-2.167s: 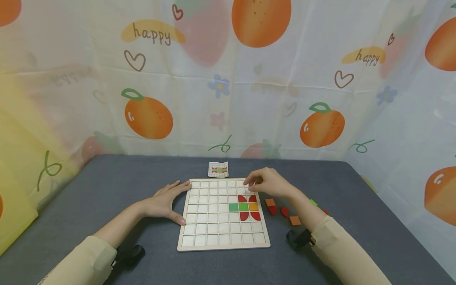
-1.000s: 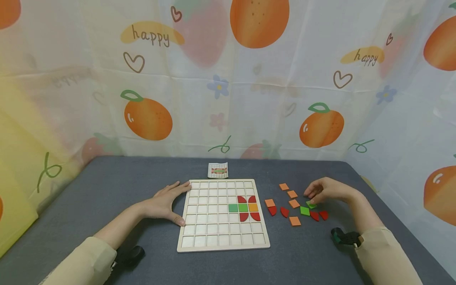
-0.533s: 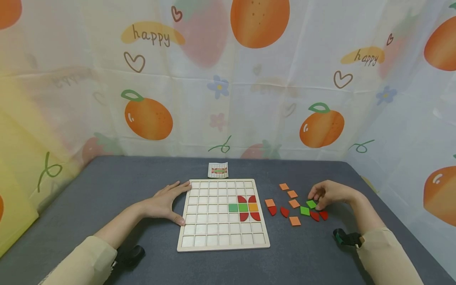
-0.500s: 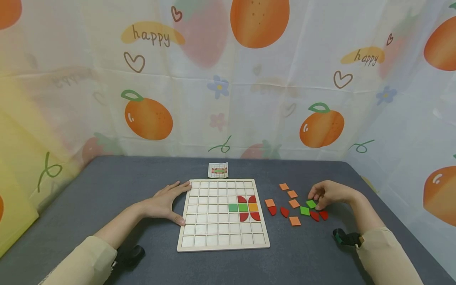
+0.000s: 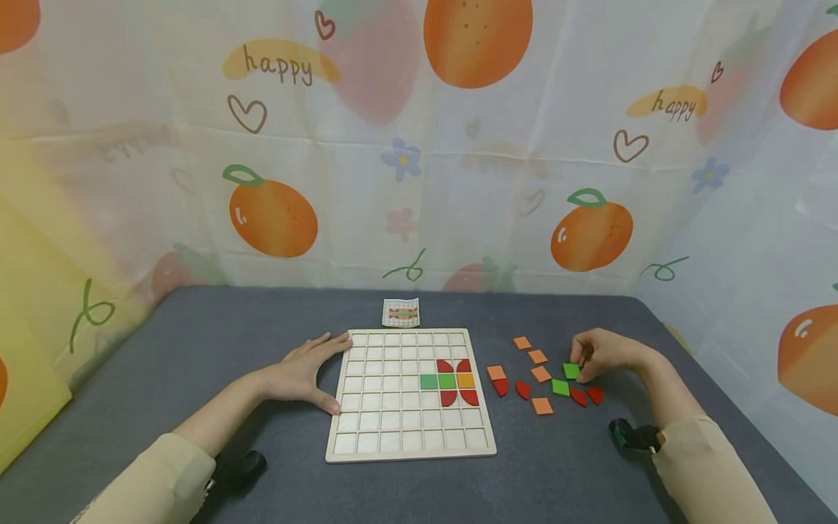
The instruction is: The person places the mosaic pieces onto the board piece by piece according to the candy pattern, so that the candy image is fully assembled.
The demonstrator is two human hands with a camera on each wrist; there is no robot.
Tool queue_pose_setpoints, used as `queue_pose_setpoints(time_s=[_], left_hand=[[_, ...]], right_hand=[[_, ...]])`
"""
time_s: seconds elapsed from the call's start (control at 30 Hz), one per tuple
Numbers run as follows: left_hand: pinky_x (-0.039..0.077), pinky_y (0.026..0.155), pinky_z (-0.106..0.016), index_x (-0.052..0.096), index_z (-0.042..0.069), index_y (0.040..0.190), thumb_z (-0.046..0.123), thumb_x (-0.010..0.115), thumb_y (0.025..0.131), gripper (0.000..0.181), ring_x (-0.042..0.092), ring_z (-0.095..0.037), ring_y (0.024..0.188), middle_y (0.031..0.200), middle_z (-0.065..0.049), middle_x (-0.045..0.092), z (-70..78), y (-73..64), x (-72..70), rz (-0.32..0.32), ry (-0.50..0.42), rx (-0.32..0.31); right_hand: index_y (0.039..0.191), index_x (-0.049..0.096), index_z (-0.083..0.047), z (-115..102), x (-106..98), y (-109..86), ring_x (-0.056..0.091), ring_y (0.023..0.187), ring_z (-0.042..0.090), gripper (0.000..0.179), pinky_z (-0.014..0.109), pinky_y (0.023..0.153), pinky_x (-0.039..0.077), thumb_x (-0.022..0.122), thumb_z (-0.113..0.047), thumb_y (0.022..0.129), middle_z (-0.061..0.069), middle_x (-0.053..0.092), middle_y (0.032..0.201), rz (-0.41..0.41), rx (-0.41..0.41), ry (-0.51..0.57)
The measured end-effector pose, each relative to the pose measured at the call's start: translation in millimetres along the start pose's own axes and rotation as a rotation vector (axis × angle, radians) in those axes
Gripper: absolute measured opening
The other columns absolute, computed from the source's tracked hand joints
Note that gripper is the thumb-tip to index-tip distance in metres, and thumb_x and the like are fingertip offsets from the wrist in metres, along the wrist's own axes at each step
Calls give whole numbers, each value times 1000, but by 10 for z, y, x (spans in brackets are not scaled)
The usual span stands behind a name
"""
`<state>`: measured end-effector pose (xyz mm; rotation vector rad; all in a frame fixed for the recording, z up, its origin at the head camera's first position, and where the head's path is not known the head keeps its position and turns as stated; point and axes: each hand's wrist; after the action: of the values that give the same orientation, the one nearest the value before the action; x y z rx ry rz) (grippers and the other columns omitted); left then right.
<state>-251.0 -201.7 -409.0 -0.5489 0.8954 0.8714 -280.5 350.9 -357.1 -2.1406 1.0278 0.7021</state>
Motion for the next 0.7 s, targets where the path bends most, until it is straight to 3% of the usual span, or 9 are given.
queue_pose_setpoints(time_s=[0.27, 0.5, 0.7], left_hand=[[9, 114, -76, 27, 10, 157, 55, 85, 67, 116, 8, -48, 153, 168, -11, 17, 21, -10, -19, -7, -9, -4], [11, 113, -76, 27, 11, 157, 56, 85, 66, 117, 8, -47, 153, 168, -10, 17, 26, -7, -29, -7, -9, -13], [11, 113, -76, 27, 11, 157, 56, 85, 66, 117, 8, -48, 153, 168, -10, 17, 28, -14, -19, -6, -10, -10]], right_hand=[[92, 59, 5, -45, -9, 13, 45, 60, 6, 22, 23, 56, 40, 75, -7, 83, 1, 56, 72, 7, -45, -4], [114, 63, 2, -94, 4, 28, 47, 66, 8, 26, 27, 61, 41, 66, -5, 89, 1, 55, 76, -18, -49, 35], [121, 66, -2, -169, 31, 81, 51, 69, 11, 30, 30, 65, 46, 63, -10, 93, 2, 57, 78, 35, -50, 31]])
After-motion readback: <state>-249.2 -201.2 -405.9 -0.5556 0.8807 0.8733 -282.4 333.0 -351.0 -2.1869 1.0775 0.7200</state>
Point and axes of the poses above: each hand's wrist, its own y-axis towards the middle knuckle, its own x-axis out of the palm, z = x × y
